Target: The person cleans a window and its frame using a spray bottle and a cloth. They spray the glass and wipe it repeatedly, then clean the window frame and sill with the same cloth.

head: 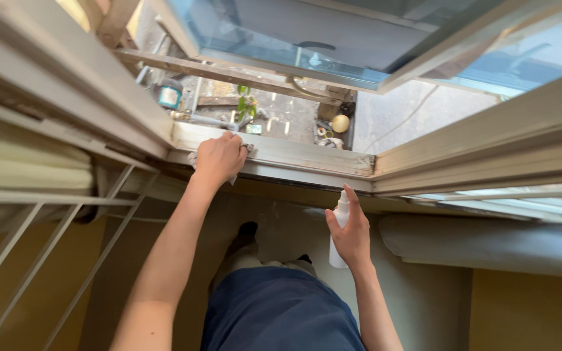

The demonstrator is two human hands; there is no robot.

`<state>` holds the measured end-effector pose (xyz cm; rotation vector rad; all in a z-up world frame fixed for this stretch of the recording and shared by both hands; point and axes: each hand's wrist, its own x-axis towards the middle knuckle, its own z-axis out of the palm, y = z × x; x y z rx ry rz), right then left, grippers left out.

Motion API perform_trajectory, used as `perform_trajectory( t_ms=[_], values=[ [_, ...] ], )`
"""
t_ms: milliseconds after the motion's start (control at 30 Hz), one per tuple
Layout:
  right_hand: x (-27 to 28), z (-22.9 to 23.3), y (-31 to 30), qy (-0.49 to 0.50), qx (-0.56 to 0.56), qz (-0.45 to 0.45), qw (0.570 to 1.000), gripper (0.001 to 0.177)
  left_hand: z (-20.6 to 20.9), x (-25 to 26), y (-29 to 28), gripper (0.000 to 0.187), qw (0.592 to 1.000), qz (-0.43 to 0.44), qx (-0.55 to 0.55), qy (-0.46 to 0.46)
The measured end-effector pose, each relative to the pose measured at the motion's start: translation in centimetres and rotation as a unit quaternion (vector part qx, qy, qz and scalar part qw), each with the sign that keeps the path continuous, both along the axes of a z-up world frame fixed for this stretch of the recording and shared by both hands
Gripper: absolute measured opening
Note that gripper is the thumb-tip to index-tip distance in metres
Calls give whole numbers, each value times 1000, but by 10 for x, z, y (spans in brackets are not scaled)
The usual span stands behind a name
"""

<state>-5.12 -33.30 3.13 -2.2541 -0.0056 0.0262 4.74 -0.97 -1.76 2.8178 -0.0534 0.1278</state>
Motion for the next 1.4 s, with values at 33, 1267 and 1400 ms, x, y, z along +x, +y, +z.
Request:
perform_trajectory(
  t_ms=[33,1267,1400],
  values=[
    [-4,-1,-3,11,1,-13,1000,67,-3,11,-9,29,999,-31,5,34],
    [-47,-1,-42,50,18,-124,991,67,-45,105,-91,34,962,-177,-48,200],
    [-55,1,-50,32,14,-146,989,68,-39,120,-209,29,942,-254,8,218]
  ],
)
